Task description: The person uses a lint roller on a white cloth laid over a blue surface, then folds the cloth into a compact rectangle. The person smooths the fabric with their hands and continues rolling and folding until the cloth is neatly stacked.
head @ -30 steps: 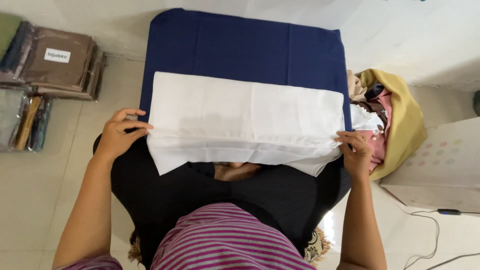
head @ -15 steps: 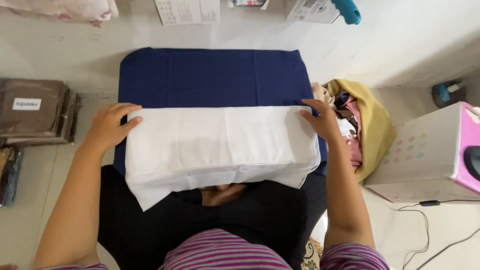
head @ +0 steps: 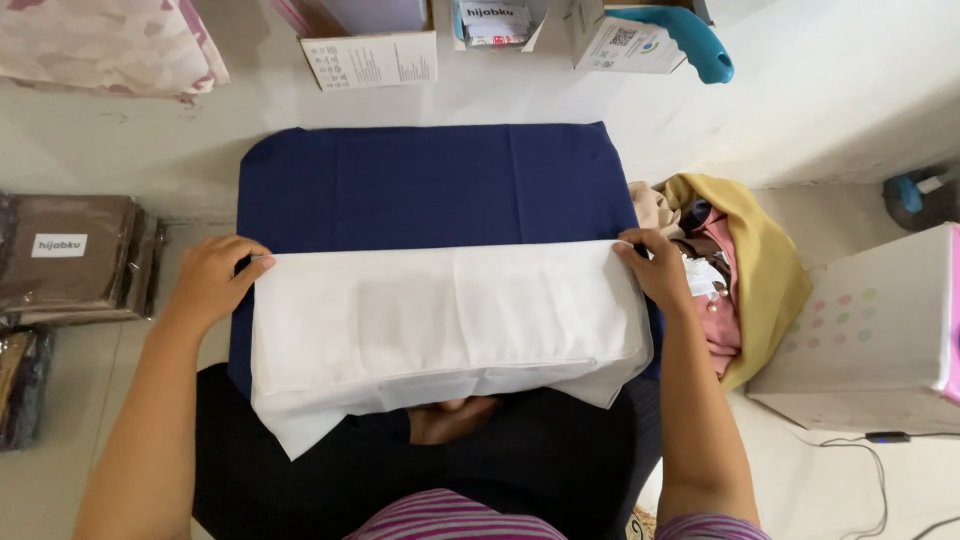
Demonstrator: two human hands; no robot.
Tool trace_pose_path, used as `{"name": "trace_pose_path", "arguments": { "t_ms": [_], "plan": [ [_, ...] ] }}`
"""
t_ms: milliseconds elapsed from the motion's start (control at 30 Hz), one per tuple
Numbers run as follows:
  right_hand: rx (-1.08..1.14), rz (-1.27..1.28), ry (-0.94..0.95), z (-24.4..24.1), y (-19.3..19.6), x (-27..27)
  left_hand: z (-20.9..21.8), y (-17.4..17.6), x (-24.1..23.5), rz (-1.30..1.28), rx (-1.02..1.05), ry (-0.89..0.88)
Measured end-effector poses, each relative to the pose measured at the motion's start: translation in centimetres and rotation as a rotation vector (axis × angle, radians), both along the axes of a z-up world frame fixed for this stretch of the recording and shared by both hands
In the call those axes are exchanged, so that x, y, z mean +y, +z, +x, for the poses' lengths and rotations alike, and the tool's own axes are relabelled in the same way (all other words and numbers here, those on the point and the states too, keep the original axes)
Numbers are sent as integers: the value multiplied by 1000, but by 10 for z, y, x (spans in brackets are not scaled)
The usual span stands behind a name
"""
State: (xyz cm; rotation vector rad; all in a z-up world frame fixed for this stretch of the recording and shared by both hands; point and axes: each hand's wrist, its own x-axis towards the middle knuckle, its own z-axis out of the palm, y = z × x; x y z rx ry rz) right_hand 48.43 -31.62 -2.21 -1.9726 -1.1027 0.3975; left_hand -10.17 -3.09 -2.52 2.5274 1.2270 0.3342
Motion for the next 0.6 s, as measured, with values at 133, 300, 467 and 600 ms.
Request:
{"name": "trace_pose_path", "arguments": {
  "t_ms": [133, 300, 467, 600],
  "plan": [
    [-28, 84, -16, 0, -18, -11, 5, 23, -25, -88, -172, 76],
    [-102, 383, -162, -29, -22, -30, 10, 30, -62, -611, -645, 515],
    [-170, 666, -291, -42, -41, -46, 11, -8, -91, -71, -795, 519],
    [-282, 820, -397, -49, -34, -70, 12, -37, -109, 435, -882, 583]
  ]
}}
